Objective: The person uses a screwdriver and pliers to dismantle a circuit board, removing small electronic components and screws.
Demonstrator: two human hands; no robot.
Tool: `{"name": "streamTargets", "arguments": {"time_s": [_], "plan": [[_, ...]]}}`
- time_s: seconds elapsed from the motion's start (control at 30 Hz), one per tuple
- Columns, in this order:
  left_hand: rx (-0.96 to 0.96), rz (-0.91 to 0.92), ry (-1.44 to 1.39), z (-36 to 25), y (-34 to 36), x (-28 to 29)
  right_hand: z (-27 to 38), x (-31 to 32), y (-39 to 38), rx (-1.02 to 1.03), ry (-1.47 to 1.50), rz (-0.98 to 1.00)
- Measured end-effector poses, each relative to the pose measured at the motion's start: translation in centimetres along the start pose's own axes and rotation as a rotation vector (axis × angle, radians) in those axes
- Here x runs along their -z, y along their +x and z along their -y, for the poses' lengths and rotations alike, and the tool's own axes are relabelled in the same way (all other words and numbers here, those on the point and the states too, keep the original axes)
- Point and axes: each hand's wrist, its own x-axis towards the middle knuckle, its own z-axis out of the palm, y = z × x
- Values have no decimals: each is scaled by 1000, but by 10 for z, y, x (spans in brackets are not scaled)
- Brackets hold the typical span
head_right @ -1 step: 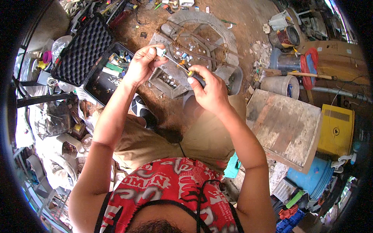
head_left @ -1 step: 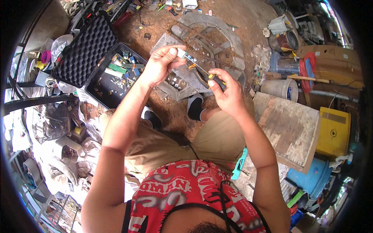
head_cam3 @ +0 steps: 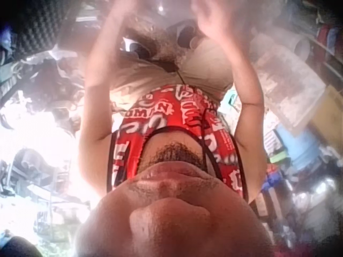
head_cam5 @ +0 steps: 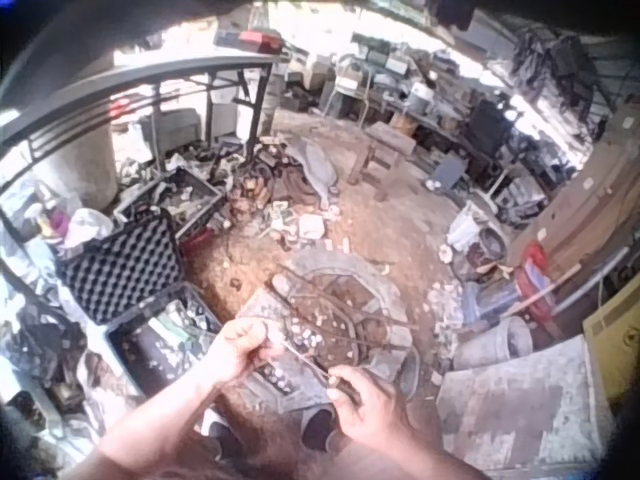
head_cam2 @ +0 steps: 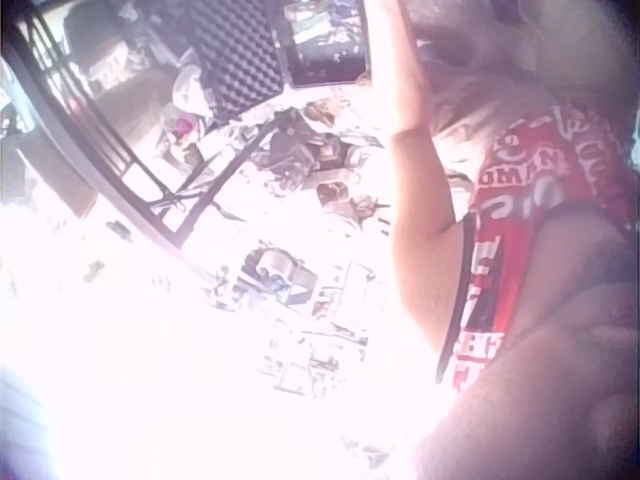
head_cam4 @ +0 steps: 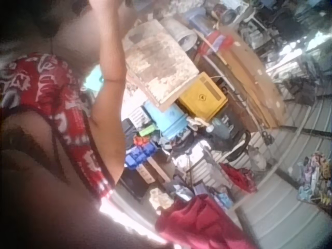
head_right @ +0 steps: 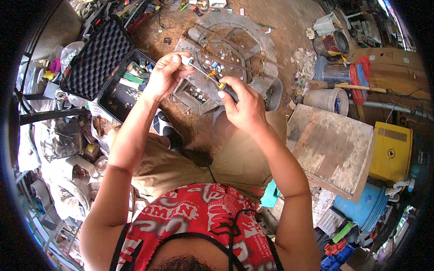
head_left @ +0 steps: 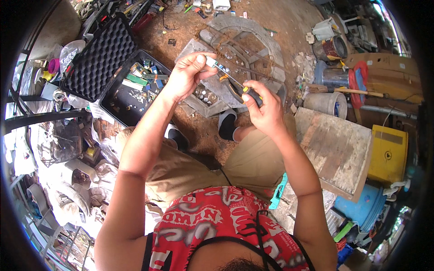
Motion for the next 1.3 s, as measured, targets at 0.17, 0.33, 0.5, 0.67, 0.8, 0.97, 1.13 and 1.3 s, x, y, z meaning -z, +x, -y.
{"name": "streamTargets", "arguments": {"time_s": [0.17,0.33,0.5,0.67,0.8,0.97,1.13,1.3], "plan": [[25,-20,-66,0,-1,6,12,-6,1,118,-188,-53],[106,-37,-186,-5,-2,2,4,-7,5,160,-203,-56],[136,-80,-212,-4,-3,2,-3,-6,5,177,-277,-23],[-3,-56,-101,3,3,10,13,-11,6,139,-330,-31],[-120,-72,-31,-9,3,-20,11,-14,12,-206,203,57],[-255,-168,315,-5,4,-16,27,-18,13,-141,8,-8],[-315,-209,463,-5,0,-19,40,-18,18,-33,-195,-47],[-172,-271,799,-19,-2,-21,43,-14,25,-18,-242,32]]}}
